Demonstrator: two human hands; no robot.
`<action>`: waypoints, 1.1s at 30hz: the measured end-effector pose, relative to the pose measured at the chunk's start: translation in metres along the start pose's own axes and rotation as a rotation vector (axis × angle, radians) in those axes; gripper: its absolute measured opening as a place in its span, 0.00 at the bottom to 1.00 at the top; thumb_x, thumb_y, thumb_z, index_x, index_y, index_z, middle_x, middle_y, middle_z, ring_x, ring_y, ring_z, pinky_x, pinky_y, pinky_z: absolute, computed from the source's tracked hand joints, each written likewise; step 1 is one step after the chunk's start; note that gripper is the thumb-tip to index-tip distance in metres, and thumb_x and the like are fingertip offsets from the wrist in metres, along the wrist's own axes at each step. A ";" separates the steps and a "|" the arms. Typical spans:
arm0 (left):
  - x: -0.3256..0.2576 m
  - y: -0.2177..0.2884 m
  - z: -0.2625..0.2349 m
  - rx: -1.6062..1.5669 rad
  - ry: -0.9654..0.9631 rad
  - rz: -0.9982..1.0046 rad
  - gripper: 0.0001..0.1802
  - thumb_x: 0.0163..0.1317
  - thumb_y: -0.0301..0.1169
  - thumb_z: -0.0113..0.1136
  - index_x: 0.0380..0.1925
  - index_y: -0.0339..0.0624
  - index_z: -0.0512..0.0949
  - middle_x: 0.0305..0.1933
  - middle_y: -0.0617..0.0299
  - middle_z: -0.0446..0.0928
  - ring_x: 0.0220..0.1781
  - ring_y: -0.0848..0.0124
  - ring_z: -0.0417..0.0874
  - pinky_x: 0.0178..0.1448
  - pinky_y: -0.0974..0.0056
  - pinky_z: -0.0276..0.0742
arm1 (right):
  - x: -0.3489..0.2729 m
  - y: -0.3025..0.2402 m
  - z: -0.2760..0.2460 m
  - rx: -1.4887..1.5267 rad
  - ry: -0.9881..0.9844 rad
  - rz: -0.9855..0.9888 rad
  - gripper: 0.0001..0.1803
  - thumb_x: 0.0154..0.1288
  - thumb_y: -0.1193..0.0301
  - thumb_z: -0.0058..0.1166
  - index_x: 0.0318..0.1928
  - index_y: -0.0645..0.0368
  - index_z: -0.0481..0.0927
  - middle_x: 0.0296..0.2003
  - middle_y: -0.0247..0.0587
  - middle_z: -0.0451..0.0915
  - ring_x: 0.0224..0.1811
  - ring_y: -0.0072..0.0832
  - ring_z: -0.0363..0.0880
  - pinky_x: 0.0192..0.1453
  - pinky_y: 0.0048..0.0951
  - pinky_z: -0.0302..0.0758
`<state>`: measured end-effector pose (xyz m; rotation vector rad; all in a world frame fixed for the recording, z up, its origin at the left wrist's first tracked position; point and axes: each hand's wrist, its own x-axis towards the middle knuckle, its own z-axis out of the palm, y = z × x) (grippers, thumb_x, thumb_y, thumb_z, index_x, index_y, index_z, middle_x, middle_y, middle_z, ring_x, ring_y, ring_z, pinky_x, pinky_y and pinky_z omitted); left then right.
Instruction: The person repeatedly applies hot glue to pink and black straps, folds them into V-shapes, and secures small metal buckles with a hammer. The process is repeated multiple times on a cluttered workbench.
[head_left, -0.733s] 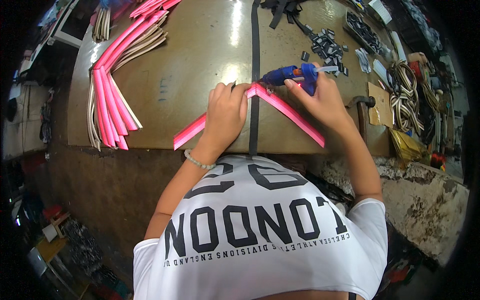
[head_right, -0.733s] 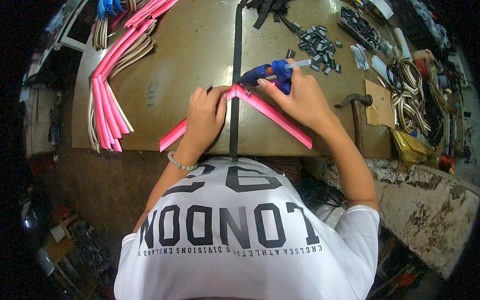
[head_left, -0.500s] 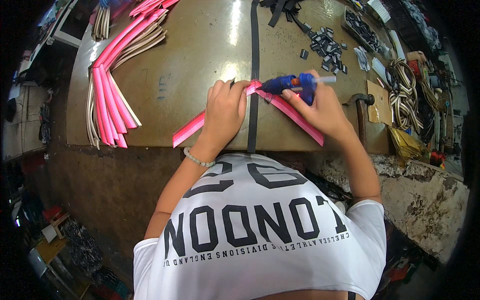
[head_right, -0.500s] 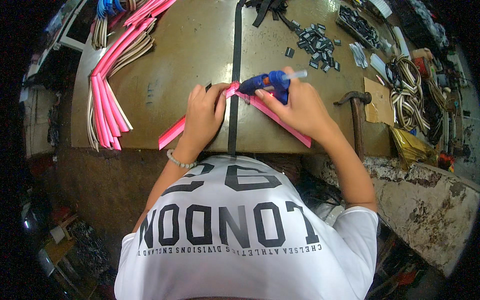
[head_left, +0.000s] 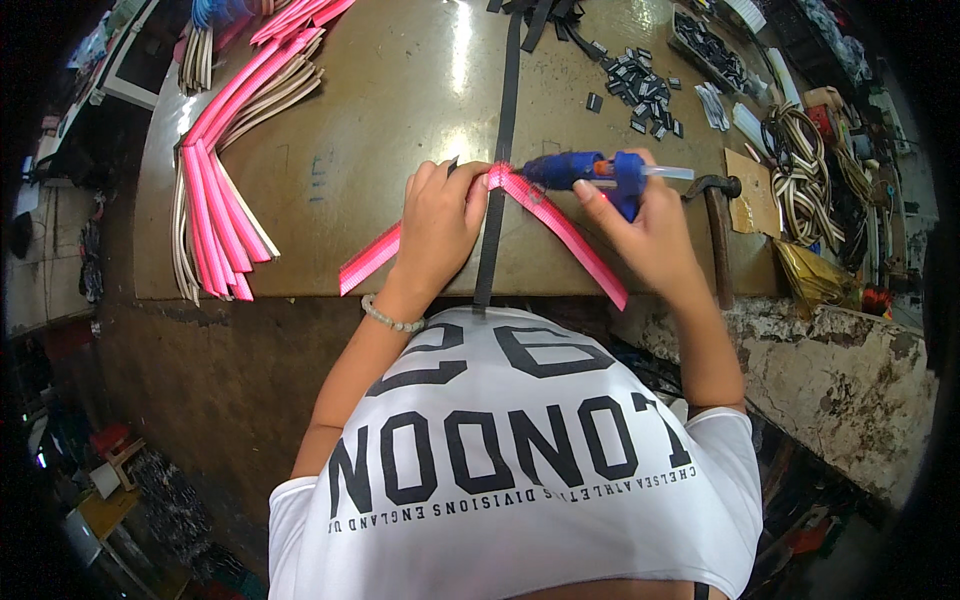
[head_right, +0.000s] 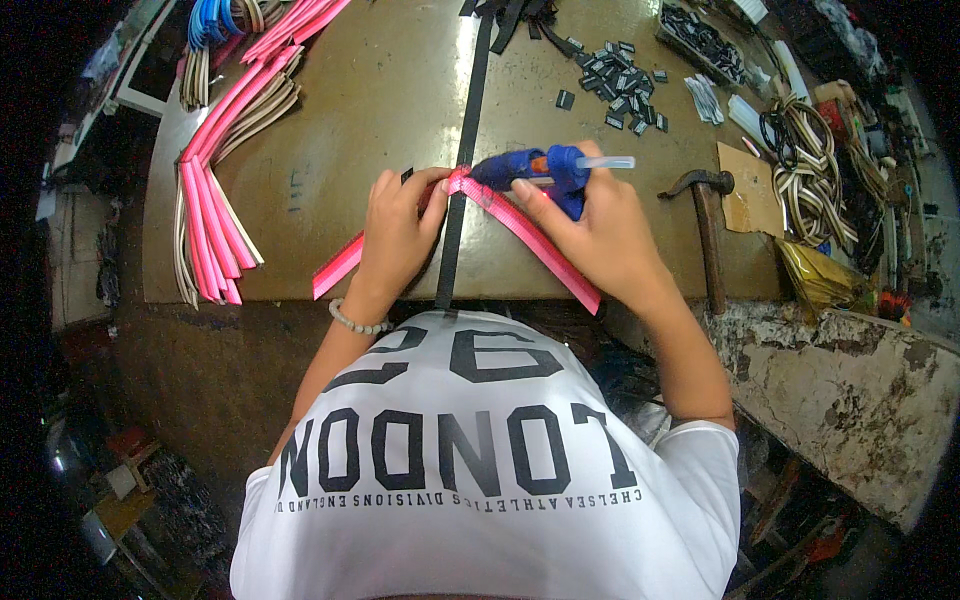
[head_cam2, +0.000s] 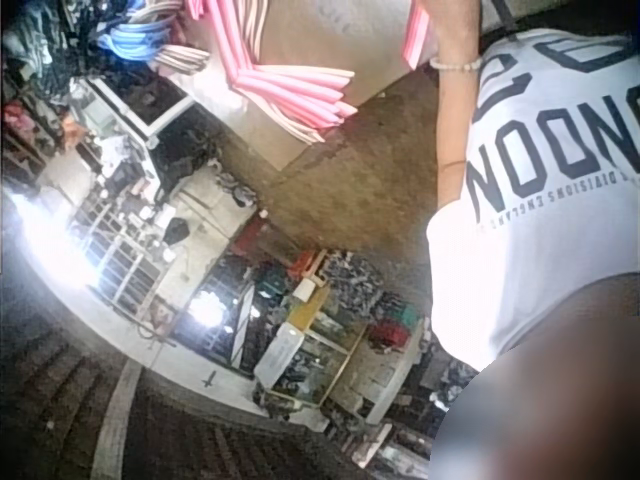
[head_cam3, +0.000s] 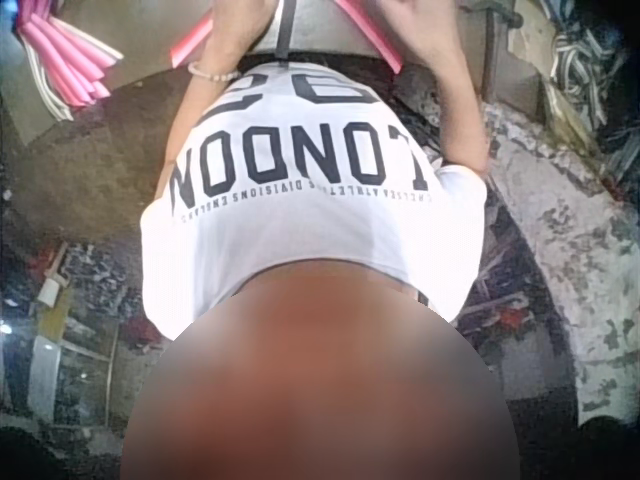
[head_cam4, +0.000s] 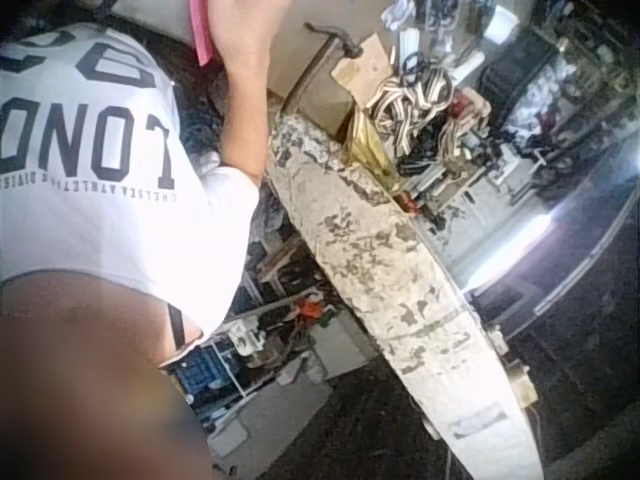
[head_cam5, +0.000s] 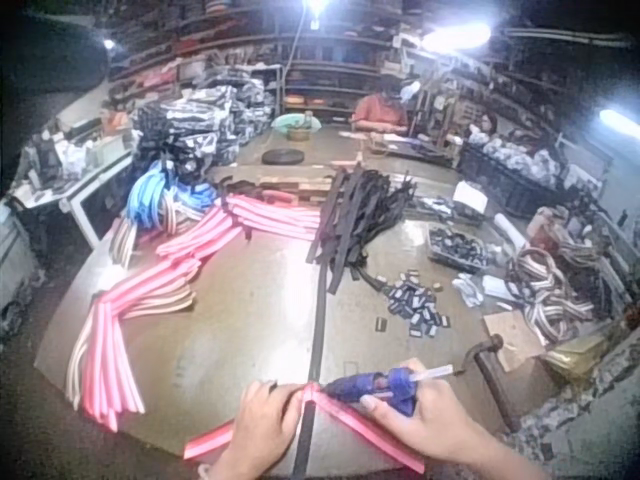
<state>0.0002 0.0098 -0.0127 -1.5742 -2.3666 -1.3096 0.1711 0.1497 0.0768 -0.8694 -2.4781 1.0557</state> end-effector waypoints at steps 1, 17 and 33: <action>0.000 0.000 0.000 0.002 0.002 0.002 0.09 0.62 0.27 0.62 0.42 0.43 0.83 0.30 0.54 0.76 0.36 0.57 0.73 0.44 0.56 0.69 | -0.001 -0.001 0.000 -0.026 -0.011 -0.004 0.24 0.64 0.54 0.62 0.46 0.64 0.75 0.28 0.56 0.82 0.31 0.49 0.84 0.38 0.39 0.78; 0.000 0.000 0.001 -0.002 0.027 -0.023 0.08 0.61 0.29 0.64 0.39 0.42 0.85 0.24 0.55 0.74 0.30 0.60 0.73 0.38 0.58 0.69 | -0.012 -0.008 0.009 -0.027 -0.260 0.058 0.24 0.65 0.53 0.60 0.49 0.61 0.74 0.32 0.56 0.84 0.36 0.50 0.85 0.41 0.40 0.78; 0.005 0.007 0.000 -0.018 -0.057 -0.119 0.08 0.63 0.30 0.63 0.40 0.40 0.84 0.24 0.54 0.76 0.28 0.59 0.75 0.35 0.57 0.71 | -0.083 0.130 -0.126 -0.851 0.422 1.011 0.35 0.74 0.45 0.41 0.39 0.70 0.81 0.36 0.63 0.83 0.40 0.61 0.79 0.45 0.52 0.72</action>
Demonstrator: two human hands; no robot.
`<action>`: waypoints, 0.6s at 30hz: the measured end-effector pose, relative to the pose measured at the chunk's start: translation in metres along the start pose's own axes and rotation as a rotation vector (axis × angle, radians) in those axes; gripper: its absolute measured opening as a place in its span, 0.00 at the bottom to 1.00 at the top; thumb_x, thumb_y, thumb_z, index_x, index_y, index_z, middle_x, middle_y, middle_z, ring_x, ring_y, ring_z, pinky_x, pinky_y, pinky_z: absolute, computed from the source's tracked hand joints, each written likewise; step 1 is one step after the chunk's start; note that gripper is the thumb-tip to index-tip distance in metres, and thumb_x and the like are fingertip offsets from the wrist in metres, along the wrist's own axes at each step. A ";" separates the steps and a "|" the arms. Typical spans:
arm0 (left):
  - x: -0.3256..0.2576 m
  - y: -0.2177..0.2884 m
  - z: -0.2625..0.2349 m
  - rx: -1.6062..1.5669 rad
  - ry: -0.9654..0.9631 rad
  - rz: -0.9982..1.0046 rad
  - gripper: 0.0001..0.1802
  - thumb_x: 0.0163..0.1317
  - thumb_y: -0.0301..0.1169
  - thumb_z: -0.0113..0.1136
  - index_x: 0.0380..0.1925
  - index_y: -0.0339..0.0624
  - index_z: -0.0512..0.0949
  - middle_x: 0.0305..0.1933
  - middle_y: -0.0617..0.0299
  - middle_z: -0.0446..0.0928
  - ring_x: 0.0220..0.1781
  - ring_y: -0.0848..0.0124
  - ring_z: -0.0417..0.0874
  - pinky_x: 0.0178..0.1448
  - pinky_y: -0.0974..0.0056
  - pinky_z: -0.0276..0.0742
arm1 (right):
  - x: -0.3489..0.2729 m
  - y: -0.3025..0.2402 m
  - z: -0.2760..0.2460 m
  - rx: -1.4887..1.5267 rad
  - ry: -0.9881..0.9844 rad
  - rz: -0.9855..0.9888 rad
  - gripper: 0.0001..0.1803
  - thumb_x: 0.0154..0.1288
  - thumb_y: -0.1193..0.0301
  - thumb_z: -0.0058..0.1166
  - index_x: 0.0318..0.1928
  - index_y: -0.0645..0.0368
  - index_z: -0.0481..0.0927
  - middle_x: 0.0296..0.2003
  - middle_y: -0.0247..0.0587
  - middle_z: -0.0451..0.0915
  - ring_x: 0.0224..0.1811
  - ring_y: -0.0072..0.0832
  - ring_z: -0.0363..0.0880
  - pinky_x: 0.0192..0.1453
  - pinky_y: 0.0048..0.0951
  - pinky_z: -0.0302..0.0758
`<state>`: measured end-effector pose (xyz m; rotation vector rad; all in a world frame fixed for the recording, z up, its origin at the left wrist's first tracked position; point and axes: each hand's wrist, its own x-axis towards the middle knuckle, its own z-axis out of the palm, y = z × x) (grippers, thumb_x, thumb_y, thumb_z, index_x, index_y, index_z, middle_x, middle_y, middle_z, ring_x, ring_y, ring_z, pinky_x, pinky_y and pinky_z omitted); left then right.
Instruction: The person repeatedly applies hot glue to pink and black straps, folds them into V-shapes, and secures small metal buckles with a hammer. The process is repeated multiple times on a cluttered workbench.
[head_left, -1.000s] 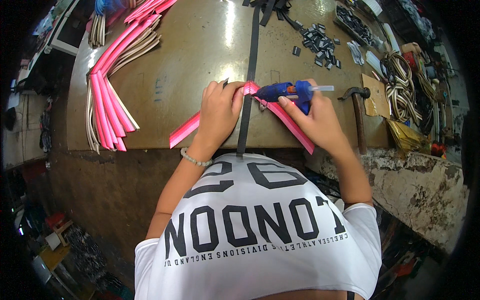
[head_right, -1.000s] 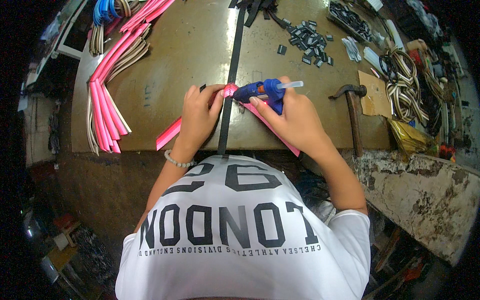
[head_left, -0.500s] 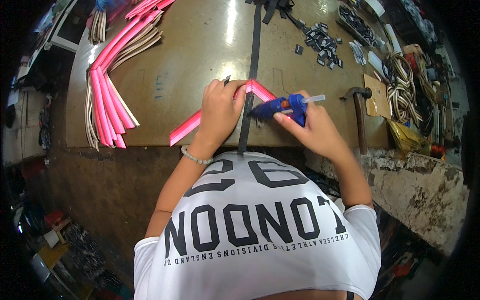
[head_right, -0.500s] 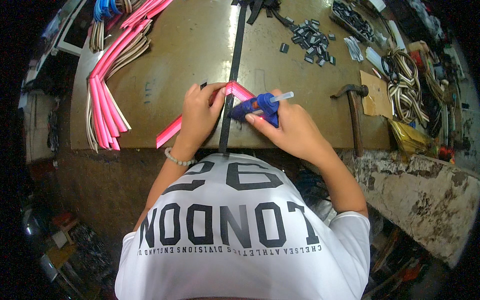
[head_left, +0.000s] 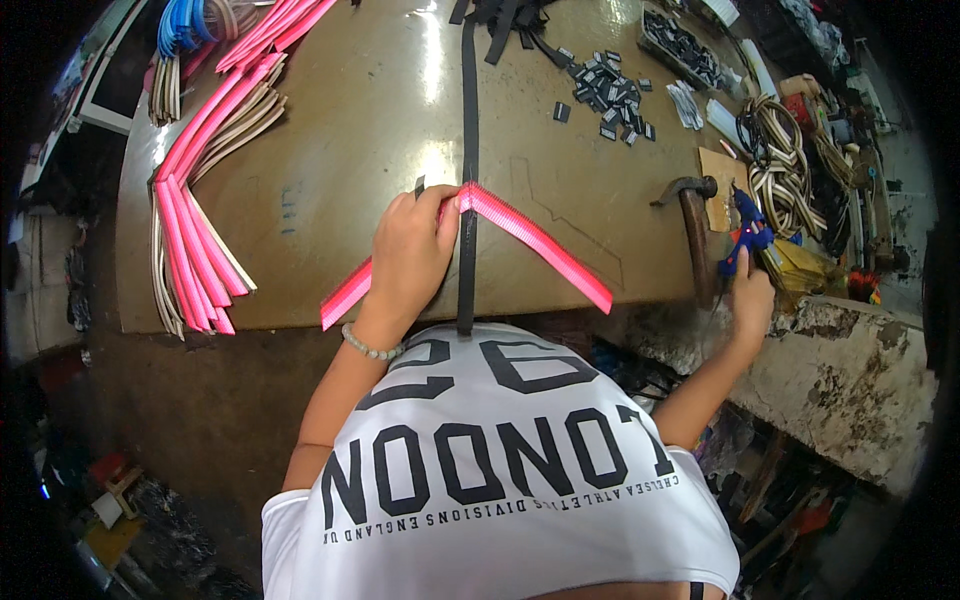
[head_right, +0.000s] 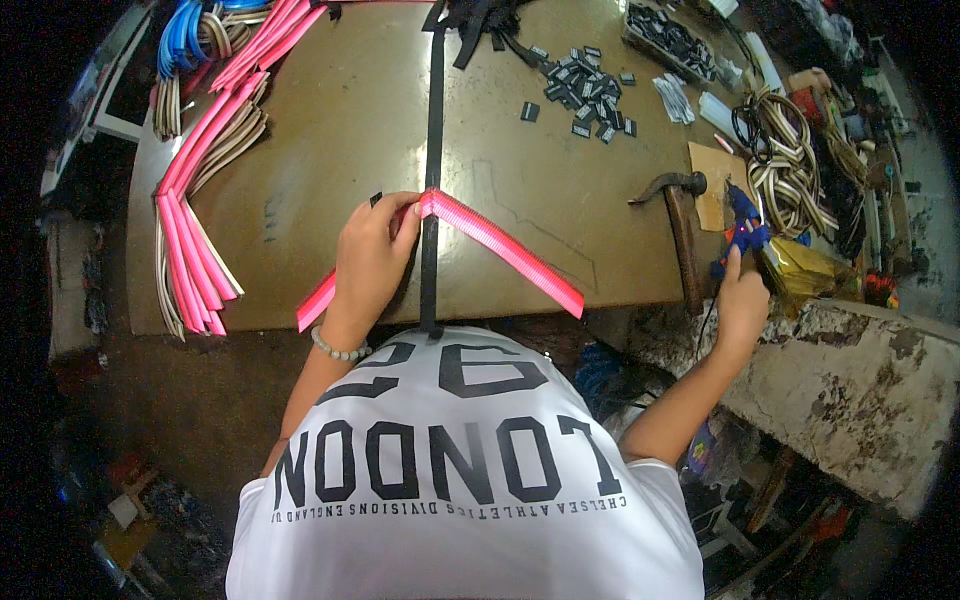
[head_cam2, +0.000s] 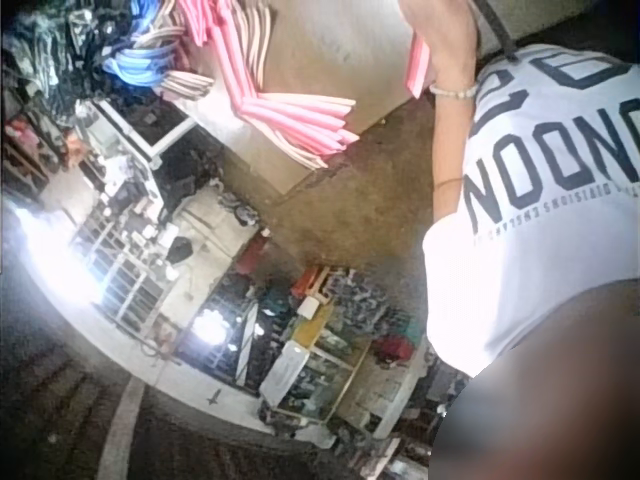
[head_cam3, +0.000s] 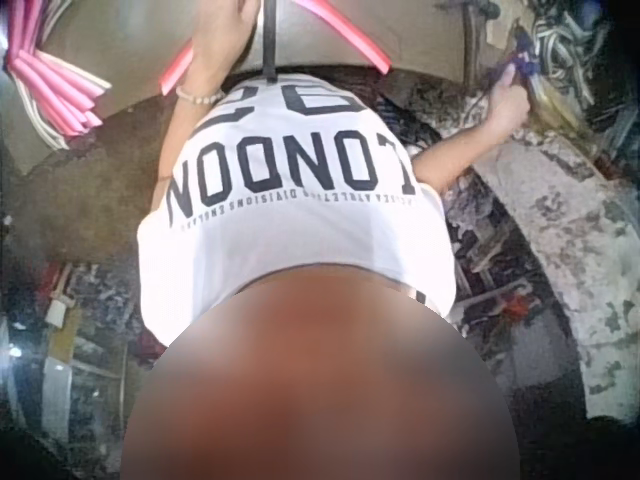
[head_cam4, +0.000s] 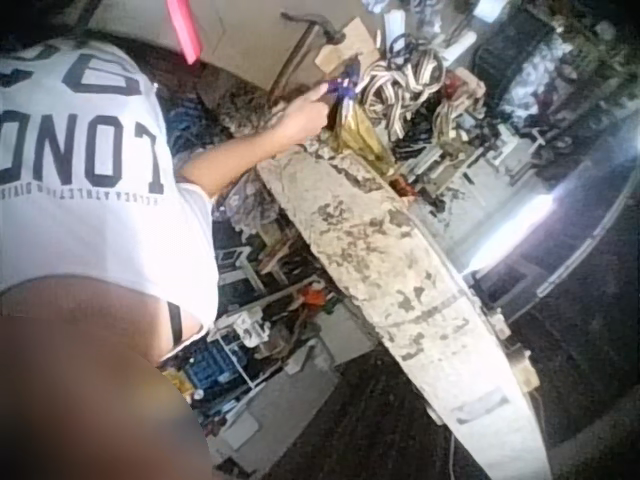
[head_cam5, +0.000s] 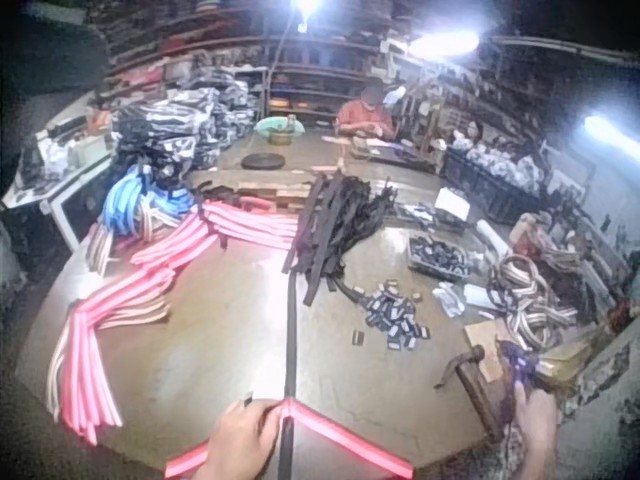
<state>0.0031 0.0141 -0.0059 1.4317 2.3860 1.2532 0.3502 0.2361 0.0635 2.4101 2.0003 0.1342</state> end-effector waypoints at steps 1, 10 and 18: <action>0.000 0.001 0.000 0.008 -0.010 -0.001 0.08 0.63 0.30 0.63 0.40 0.40 0.84 0.24 0.54 0.76 0.28 0.59 0.75 0.35 0.57 0.71 | -0.009 -0.016 -0.009 0.145 -0.098 -0.169 0.32 0.74 0.47 0.43 0.41 0.69 0.82 0.36 0.62 0.83 0.39 0.59 0.80 0.45 0.51 0.73; -0.011 0.008 -0.018 -0.095 0.050 -0.143 0.09 0.64 0.30 0.64 0.41 0.39 0.84 0.22 0.59 0.74 0.25 0.70 0.73 0.33 0.64 0.70 | -0.015 -0.237 0.057 0.721 -0.027 -1.062 0.14 0.63 0.68 0.62 0.45 0.65 0.82 0.35 0.48 0.82 0.37 0.37 0.82 0.44 0.34 0.77; -0.016 0.009 -0.034 -0.718 -0.203 -0.543 0.13 0.70 0.36 0.59 0.42 0.37 0.84 0.27 0.65 0.79 0.27 0.81 0.73 0.31 0.73 0.70 | -0.100 -0.202 0.002 0.975 -0.054 -1.303 0.12 0.52 0.84 0.54 0.38 0.61 0.80 0.39 0.47 0.78 0.42 0.43 0.80 0.45 0.37 0.77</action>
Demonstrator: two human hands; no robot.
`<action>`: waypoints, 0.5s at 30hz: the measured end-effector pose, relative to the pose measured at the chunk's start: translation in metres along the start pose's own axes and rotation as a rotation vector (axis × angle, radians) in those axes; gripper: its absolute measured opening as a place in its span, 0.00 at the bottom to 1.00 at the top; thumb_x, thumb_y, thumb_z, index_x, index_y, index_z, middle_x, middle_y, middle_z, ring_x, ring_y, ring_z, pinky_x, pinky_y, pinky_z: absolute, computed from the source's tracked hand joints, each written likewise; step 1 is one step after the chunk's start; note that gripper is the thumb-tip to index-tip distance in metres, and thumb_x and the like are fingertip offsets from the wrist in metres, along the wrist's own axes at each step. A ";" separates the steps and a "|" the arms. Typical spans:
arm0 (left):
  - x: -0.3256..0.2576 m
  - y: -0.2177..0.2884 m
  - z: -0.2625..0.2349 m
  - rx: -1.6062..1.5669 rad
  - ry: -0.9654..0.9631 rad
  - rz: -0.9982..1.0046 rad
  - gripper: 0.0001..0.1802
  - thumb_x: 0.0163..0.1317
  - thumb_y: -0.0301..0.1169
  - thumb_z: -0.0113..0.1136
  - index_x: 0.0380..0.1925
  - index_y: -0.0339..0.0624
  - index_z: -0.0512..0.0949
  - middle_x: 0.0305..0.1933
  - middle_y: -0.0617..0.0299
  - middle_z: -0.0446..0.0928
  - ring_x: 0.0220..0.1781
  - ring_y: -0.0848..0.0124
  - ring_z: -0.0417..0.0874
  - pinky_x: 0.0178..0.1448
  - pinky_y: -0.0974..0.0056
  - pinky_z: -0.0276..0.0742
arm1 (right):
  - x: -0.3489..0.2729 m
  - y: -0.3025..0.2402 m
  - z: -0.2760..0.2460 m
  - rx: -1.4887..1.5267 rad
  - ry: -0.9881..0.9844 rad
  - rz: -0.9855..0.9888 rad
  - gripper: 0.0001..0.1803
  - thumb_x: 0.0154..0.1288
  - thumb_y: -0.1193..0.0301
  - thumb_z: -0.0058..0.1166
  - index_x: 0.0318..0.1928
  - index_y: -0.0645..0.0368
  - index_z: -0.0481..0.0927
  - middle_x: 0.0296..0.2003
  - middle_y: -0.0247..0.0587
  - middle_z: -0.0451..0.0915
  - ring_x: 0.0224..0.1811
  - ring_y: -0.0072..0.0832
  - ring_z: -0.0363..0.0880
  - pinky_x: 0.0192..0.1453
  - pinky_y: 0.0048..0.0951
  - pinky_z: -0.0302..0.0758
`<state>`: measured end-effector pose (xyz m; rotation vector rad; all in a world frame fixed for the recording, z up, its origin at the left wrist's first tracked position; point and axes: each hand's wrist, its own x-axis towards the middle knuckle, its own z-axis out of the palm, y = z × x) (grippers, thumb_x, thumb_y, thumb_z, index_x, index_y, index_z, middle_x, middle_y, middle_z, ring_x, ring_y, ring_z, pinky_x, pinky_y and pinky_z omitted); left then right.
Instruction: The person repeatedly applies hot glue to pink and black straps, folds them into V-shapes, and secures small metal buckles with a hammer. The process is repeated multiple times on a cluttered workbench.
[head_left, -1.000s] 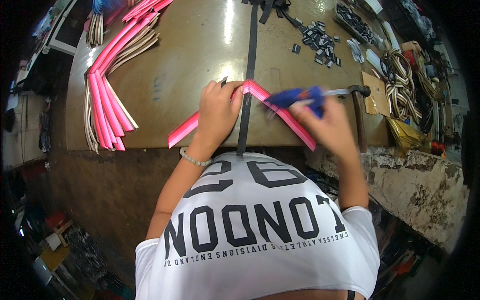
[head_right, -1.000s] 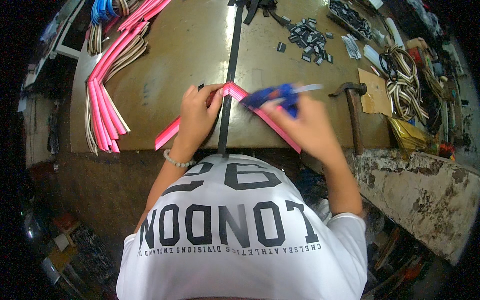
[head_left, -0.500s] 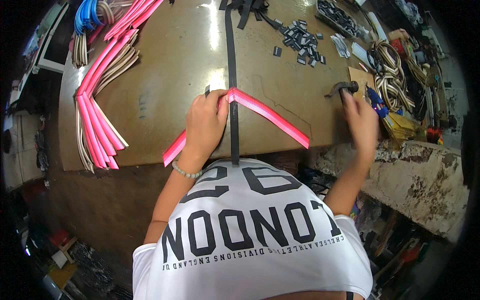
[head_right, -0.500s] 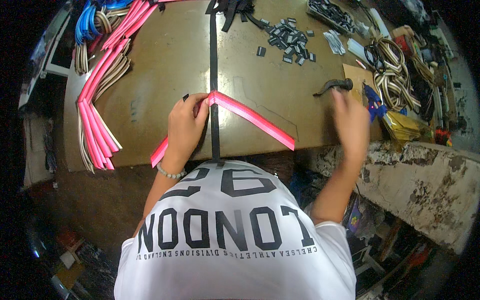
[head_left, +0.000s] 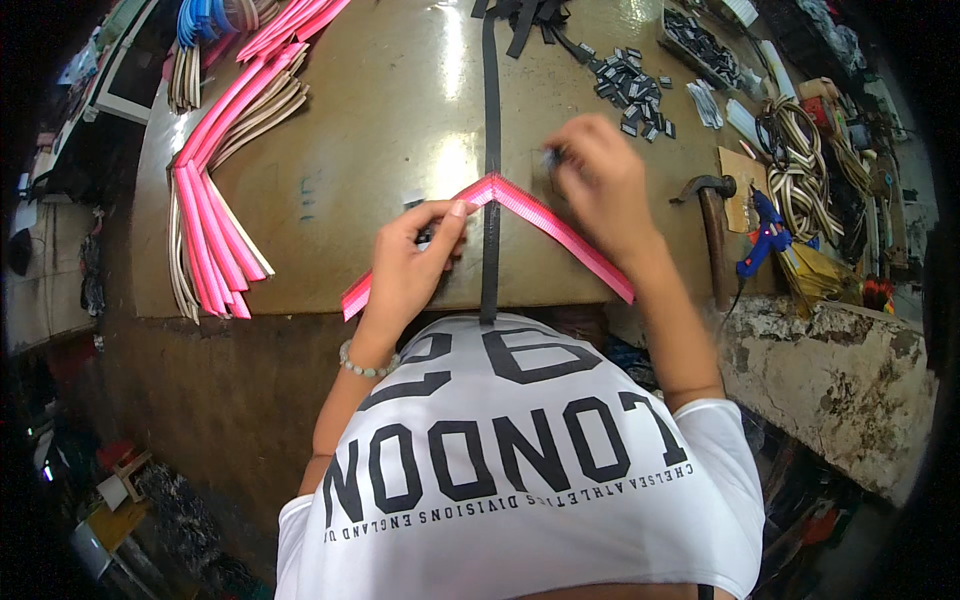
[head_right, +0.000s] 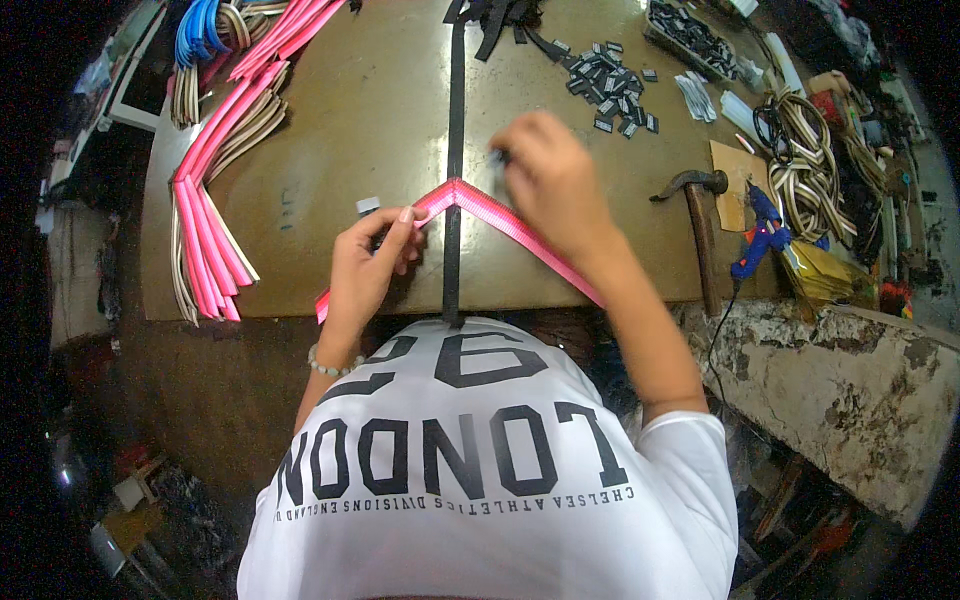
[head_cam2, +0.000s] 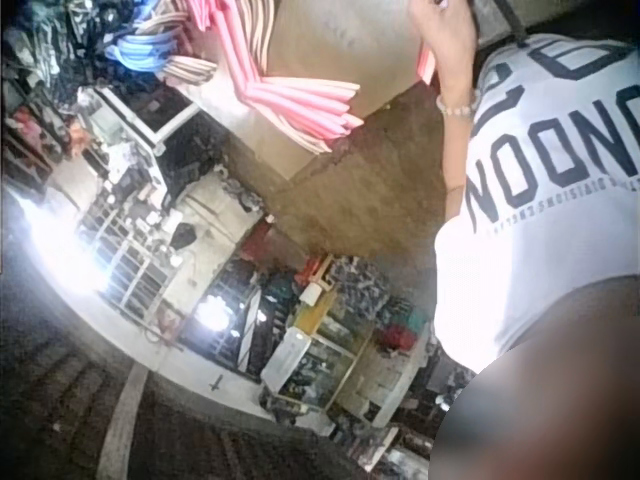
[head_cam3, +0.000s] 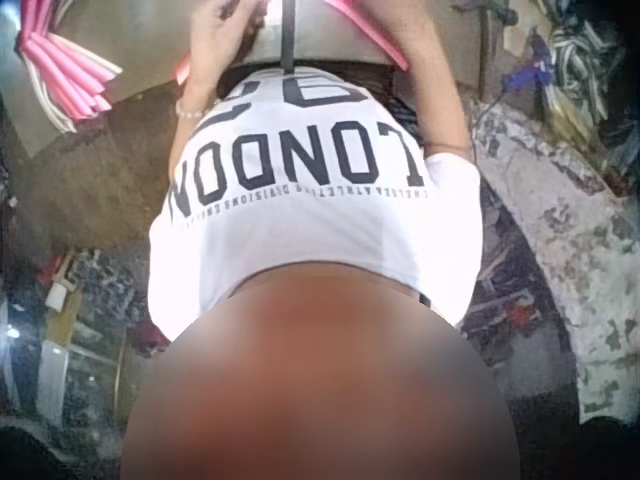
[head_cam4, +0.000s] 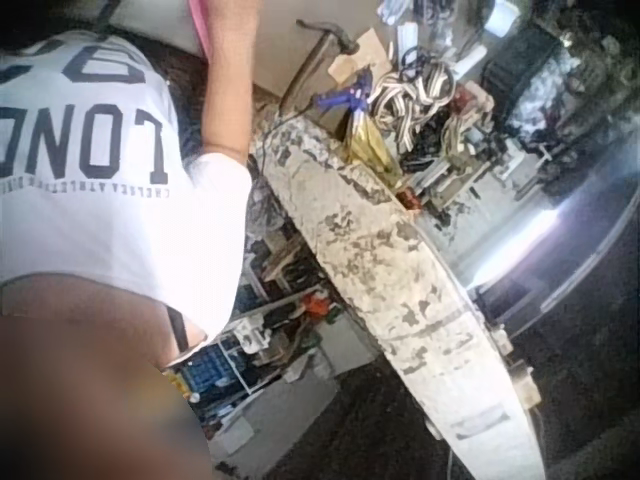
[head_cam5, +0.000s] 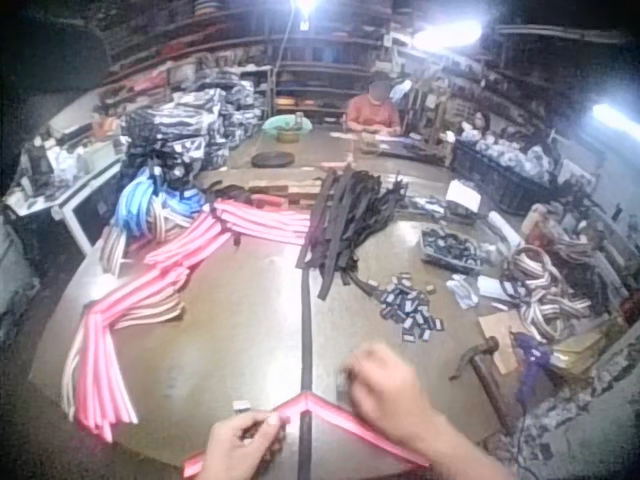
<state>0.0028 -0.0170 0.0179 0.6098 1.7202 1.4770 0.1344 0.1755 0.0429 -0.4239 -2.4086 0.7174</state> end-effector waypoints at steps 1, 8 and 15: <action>0.001 0.001 0.002 -0.071 -0.059 -0.021 0.14 0.70 0.36 0.59 0.42 0.36 0.84 0.28 0.65 0.79 0.27 0.82 0.73 0.31 0.74 0.70 | -0.010 -0.015 0.006 -0.012 0.017 -0.094 0.13 0.50 0.85 0.57 0.38 0.60 0.81 0.39 0.44 0.78 0.43 0.42 0.79 0.45 0.36 0.77; 0.016 0.013 0.003 -0.059 -0.238 -0.052 0.13 0.70 0.36 0.60 0.41 0.35 0.82 0.31 0.67 0.78 0.28 0.84 0.73 0.30 0.77 0.68 | -0.036 -0.036 0.026 0.159 0.079 -0.076 0.18 0.48 0.86 0.62 0.42 0.58 0.87 0.40 0.40 0.79 0.41 0.33 0.79 0.43 0.30 0.77; 0.018 0.014 0.011 0.001 -0.201 0.067 0.13 0.69 0.35 0.62 0.39 0.34 0.81 0.30 0.68 0.77 0.33 0.80 0.73 0.37 0.72 0.71 | -0.041 -0.037 0.033 0.428 0.142 0.187 0.12 0.58 0.84 0.60 0.43 0.62 0.86 0.42 0.40 0.79 0.42 0.25 0.80 0.43 0.23 0.77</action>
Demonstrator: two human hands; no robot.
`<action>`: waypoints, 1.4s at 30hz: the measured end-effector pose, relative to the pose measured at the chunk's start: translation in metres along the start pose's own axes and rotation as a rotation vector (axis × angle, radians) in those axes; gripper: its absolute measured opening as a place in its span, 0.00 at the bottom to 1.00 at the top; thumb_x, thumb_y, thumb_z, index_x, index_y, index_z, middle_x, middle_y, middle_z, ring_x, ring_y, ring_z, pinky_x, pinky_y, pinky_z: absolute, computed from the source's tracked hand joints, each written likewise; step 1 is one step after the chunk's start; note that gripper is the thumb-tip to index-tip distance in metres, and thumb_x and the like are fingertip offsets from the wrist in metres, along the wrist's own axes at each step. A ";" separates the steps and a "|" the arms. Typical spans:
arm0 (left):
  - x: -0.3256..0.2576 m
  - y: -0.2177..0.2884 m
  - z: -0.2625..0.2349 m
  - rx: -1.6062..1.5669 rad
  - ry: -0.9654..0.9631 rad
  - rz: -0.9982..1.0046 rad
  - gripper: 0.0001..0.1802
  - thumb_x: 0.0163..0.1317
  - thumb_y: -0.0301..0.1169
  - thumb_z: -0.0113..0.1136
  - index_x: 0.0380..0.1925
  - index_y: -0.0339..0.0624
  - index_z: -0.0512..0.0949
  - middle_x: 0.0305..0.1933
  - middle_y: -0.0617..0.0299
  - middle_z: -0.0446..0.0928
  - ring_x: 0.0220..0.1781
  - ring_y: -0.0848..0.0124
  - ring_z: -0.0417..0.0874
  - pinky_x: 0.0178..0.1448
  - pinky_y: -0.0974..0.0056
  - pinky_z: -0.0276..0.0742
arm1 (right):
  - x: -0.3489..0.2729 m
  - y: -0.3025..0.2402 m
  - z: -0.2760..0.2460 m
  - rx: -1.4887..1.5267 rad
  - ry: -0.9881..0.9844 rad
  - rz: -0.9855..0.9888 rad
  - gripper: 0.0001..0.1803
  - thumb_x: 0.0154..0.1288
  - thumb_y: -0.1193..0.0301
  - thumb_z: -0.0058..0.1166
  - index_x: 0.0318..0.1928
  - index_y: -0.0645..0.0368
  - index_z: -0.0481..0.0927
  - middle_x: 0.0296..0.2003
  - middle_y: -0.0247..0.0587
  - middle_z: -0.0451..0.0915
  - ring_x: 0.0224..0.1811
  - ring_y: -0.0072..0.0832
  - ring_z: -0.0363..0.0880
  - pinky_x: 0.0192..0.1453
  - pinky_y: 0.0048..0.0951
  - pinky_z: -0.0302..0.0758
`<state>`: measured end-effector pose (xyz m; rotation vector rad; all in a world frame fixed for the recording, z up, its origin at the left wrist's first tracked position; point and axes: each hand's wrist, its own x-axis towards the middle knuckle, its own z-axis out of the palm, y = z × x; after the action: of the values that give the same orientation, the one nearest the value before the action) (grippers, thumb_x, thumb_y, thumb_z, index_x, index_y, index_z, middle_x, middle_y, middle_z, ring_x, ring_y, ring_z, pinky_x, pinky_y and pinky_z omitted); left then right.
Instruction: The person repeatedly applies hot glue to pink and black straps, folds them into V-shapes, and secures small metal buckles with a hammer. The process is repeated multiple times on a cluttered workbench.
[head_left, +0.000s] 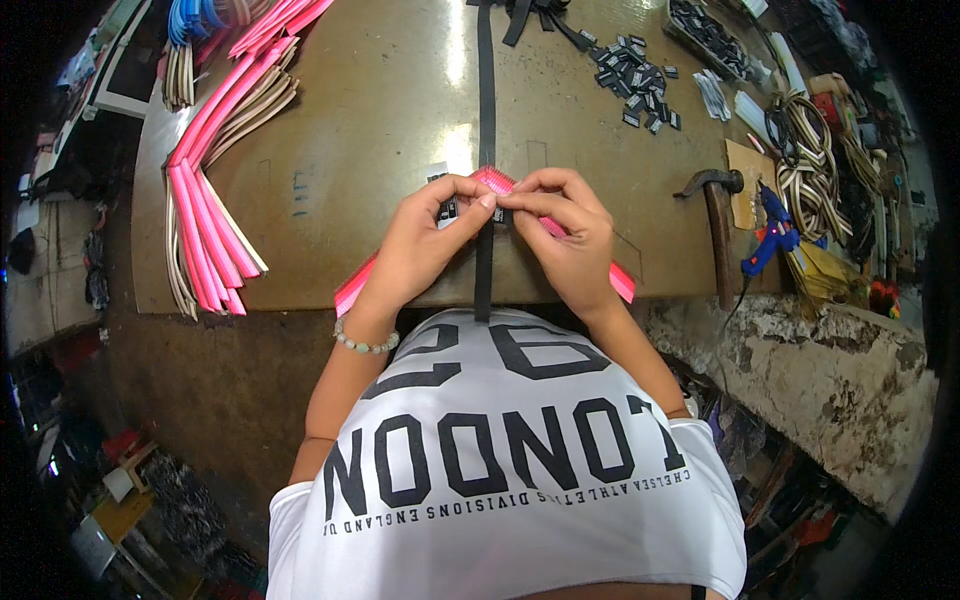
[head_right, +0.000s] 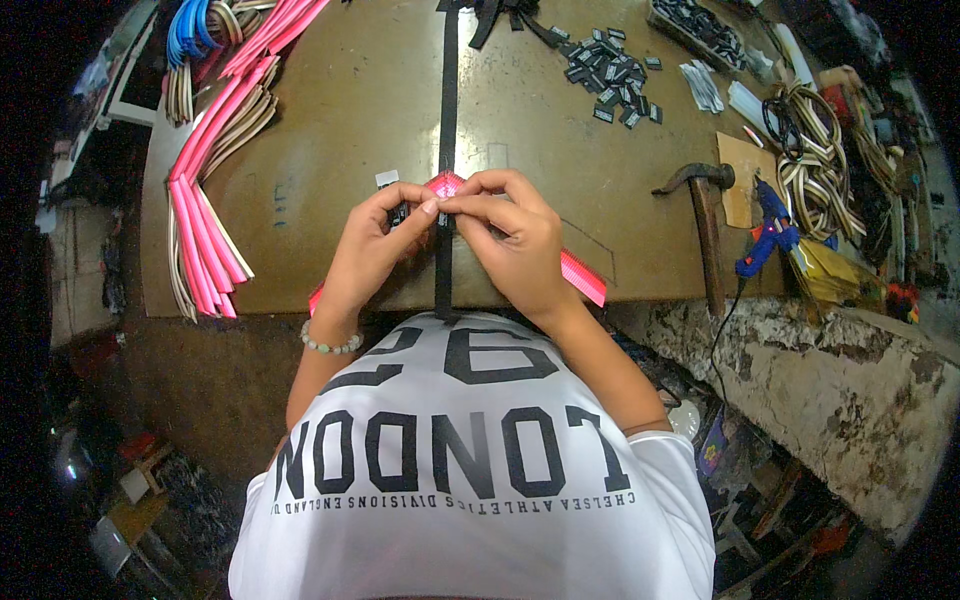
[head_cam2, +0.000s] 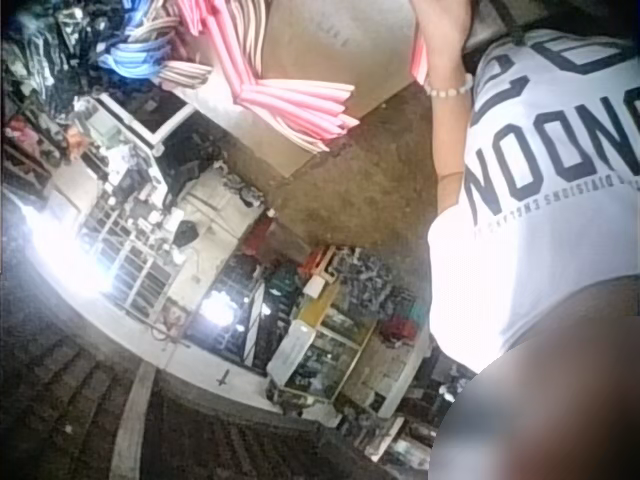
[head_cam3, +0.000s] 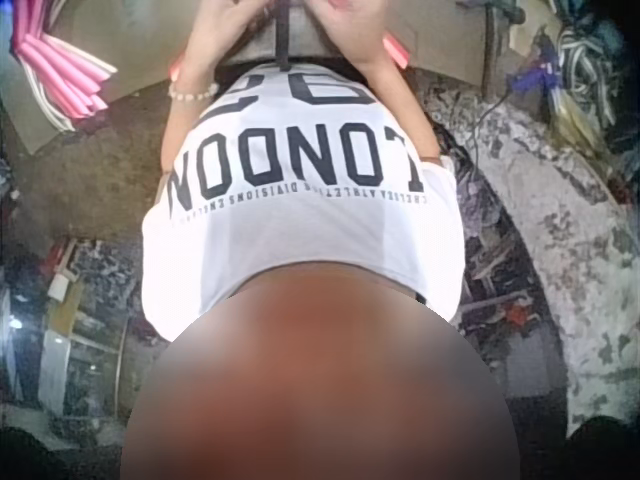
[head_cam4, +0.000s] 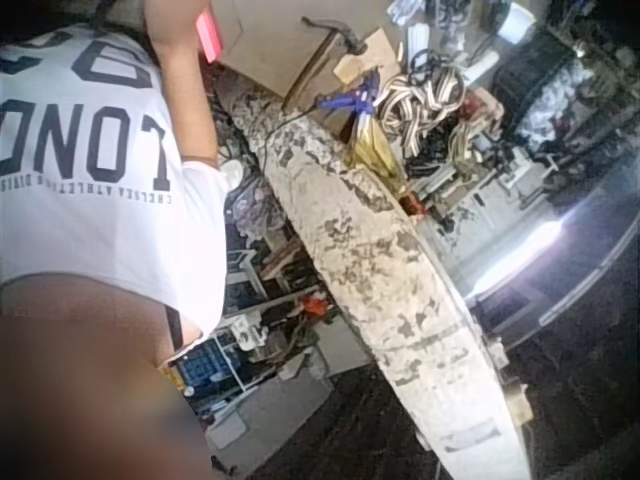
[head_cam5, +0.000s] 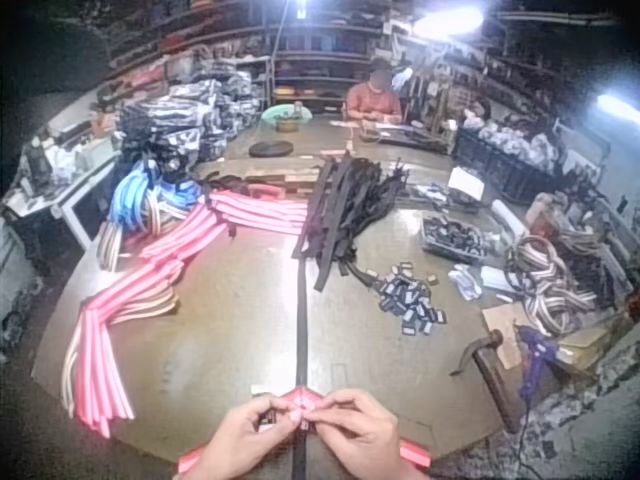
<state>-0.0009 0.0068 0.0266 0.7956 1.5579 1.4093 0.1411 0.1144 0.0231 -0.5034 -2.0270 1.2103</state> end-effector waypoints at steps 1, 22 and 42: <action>0.001 -0.001 0.000 0.041 0.023 0.026 0.13 0.68 0.35 0.62 0.39 0.33 0.81 0.30 0.68 0.77 0.34 0.80 0.73 0.39 0.70 0.72 | -0.001 0.002 0.001 0.018 0.002 0.042 0.11 0.60 0.83 0.59 0.44 0.63 0.86 0.43 0.40 0.78 0.42 0.24 0.80 0.43 0.22 0.77; 0.015 -0.020 0.007 0.625 0.363 0.214 0.09 0.61 0.30 0.65 0.39 0.39 0.81 0.25 0.58 0.74 0.29 0.61 0.76 0.36 0.59 0.72 | -0.034 -0.001 -0.023 -0.206 -0.612 -0.141 0.22 0.51 0.76 0.66 0.49 0.54 0.79 0.46 0.42 0.72 0.49 0.42 0.72 0.54 0.39 0.70; 0.007 -0.022 -0.002 0.554 0.263 0.250 0.12 0.60 0.31 0.63 0.43 0.40 0.85 0.32 0.49 0.77 0.31 0.58 0.81 0.37 0.58 0.76 | 0.052 0.034 -0.011 0.061 -0.360 0.472 0.10 0.63 0.74 0.64 0.35 0.66 0.76 0.29 0.42 0.81 0.26 0.23 0.83 0.29 0.23 0.78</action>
<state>-0.0039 0.0092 0.0035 1.2012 2.1612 1.3027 0.1137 0.1708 0.0159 -0.8140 -2.2314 1.7423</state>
